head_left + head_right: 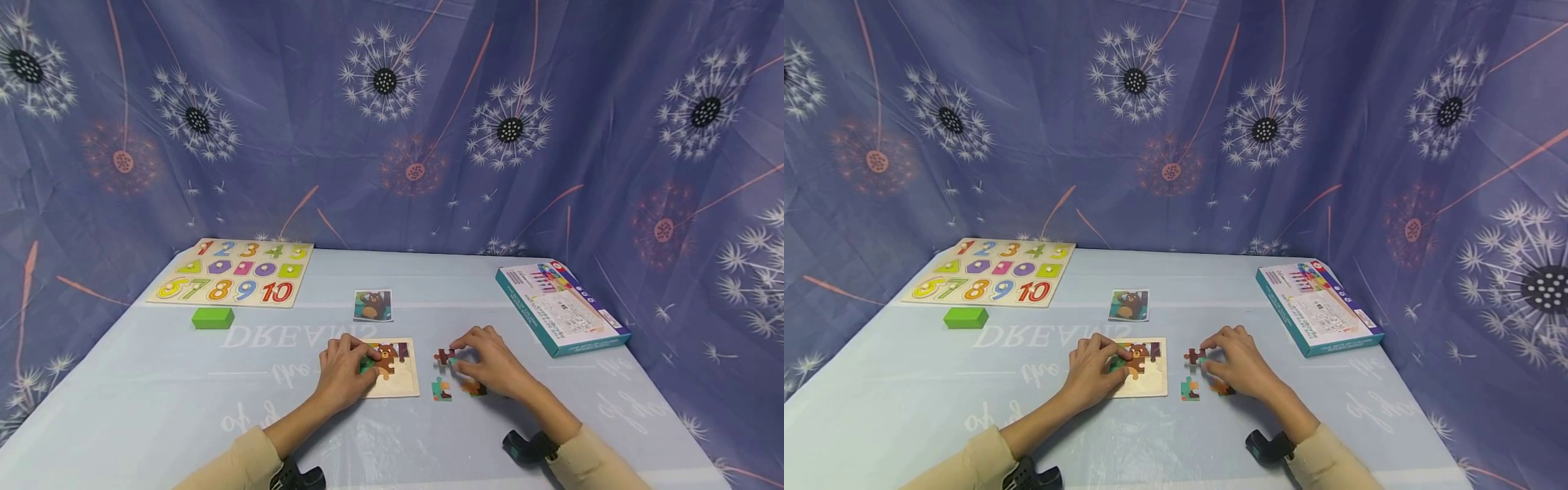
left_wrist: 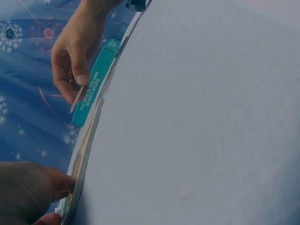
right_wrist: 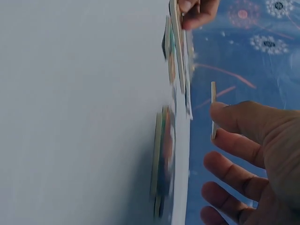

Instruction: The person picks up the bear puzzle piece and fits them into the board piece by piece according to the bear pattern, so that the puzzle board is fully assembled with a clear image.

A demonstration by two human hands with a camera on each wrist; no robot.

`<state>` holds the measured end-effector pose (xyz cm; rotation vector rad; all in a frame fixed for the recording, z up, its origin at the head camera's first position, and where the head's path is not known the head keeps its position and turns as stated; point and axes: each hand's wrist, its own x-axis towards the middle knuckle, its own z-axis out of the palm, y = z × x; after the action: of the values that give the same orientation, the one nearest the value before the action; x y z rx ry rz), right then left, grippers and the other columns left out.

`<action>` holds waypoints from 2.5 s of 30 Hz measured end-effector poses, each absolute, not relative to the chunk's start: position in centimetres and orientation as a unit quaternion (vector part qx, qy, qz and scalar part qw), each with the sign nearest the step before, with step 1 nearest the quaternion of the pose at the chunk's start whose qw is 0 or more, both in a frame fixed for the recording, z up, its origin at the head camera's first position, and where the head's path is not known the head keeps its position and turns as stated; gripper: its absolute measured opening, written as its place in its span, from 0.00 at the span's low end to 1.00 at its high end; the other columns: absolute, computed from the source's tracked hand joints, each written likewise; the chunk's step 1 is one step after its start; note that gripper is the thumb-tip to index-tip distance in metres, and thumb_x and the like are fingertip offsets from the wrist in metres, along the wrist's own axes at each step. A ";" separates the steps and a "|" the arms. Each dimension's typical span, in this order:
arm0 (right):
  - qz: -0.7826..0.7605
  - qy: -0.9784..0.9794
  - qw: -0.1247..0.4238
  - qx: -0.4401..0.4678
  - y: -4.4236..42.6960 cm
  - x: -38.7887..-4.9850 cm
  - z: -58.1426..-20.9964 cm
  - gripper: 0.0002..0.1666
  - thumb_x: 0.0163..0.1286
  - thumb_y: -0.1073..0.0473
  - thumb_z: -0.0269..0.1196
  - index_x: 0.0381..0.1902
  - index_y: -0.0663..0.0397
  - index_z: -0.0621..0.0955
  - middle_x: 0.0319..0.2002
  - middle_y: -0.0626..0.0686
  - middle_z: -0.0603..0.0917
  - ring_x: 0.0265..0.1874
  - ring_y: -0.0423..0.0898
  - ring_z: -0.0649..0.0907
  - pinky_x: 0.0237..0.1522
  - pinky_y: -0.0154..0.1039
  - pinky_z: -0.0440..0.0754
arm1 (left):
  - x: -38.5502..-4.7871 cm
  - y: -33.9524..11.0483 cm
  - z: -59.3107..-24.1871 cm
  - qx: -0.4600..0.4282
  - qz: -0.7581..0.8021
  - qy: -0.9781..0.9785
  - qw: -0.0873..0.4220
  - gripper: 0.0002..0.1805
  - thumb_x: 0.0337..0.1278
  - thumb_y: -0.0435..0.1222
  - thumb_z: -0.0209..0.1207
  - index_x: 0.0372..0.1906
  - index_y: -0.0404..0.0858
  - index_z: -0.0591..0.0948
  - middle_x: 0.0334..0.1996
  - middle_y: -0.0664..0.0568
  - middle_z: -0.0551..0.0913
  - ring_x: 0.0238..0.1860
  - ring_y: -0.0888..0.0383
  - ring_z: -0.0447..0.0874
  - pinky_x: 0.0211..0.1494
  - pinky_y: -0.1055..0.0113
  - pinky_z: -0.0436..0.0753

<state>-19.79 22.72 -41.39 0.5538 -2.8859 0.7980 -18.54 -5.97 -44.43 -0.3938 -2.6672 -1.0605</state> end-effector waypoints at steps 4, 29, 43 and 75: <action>0.260 -0.947 0.042 0.181 21.3 -19.9 -41.4 0.15 0.52 0.56 0.70 0.40 0.43 0.84 0.39 0.45 0.80 0.41 0.41 0.69 0.46 0.42 0.67 | -18.5 -6.0 -44.4 -0.135 -0.363 -0.914 0.121 0.07 0.43 0.37 0.64 0.32 0.48 0.84 0.39 0.53 0.72 0.42 0.54 0.62 0.50 0.51 0.57; 0.230 -0.946 0.046 0.223 15.7 -20.6 -42.2 0.16 0.50 0.53 0.72 0.38 0.47 0.84 0.37 0.45 0.79 0.40 0.42 0.70 0.48 0.46 0.66 | -18.6 -6.0 -44.5 -0.133 -0.363 -0.915 0.117 0.06 0.44 0.38 0.64 0.31 0.49 0.83 0.39 0.54 0.72 0.43 0.54 0.62 0.52 0.49 0.57; 0.211 -0.946 0.034 0.243 15.1 -20.7 -42.0 0.16 0.51 0.53 0.71 0.39 0.49 0.85 0.39 0.47 0.80 0.40 0.44 0.71 0.46 0.45 0.67 | -18.6 -6.0 -44.3 -0.132 -0.362 -0.916 0.116 0.07 0.43 0.37 0.63 0.32 0.49 0.83 0.39 0.54 0.72 0.42 0.54 0.62 0.51 0.50 0.57; 0.171 -0.956 0.038 0.238 14.4 -20.7 -41.8 0.14 0.49 0.52 0.72 0.35 0.48 0.84 0.34 0.46 0.78 0.37 0.45 0.70 0.42 0.45 0.66 | -18.7 -3.6 -43.9 -0.156 -0.374 -0.906 0.121 0.05 0.42 0.38 0.65 0.30 0.49 0.84 0.39 0.54 0.74 0.43 0.55 0.62 0.50 0.50 0.58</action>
<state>-20.71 14.37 -41.82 0.7288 -2.9315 0.5231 -18.69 -3.61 -43.86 -0.4565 -2.6472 -1.0919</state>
